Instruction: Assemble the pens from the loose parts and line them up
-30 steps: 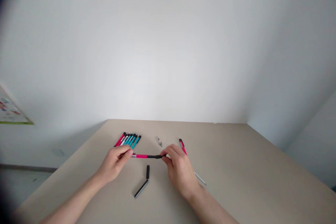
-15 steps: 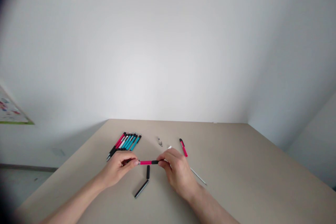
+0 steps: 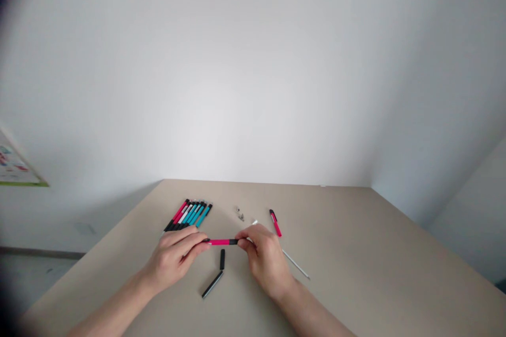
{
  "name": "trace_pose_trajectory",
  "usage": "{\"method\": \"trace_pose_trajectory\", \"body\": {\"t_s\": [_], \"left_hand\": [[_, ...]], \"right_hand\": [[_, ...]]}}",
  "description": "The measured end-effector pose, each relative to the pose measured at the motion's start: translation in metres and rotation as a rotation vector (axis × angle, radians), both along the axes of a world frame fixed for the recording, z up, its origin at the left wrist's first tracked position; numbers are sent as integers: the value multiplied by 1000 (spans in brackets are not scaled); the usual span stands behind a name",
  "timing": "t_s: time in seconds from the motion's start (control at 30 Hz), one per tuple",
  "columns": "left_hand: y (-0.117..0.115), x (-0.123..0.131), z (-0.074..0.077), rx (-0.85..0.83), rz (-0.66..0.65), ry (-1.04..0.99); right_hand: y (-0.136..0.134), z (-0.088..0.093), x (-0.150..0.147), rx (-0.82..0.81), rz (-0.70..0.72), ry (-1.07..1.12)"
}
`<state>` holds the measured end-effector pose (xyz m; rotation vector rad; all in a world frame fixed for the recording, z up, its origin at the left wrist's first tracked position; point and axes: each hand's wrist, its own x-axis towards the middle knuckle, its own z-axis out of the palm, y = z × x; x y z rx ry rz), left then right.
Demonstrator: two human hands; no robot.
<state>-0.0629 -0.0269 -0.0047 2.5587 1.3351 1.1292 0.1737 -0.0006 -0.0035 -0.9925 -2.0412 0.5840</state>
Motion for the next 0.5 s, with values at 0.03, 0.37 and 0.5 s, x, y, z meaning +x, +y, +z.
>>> {"method": "trace_pose_trajectory", "body": {"t_s": [0.03,0.37,0.5], "left_hand": [[1,0,-1,-15,44,-87],[21,-7,-14,-337,254,-618],[20,-3,-21,-387,167,-592]], "right_hand": [[-1,0,-2,-5,-25,22],[19,-12,7,56,-210,-232],[24,-11,7,89,-179,-402]]}}
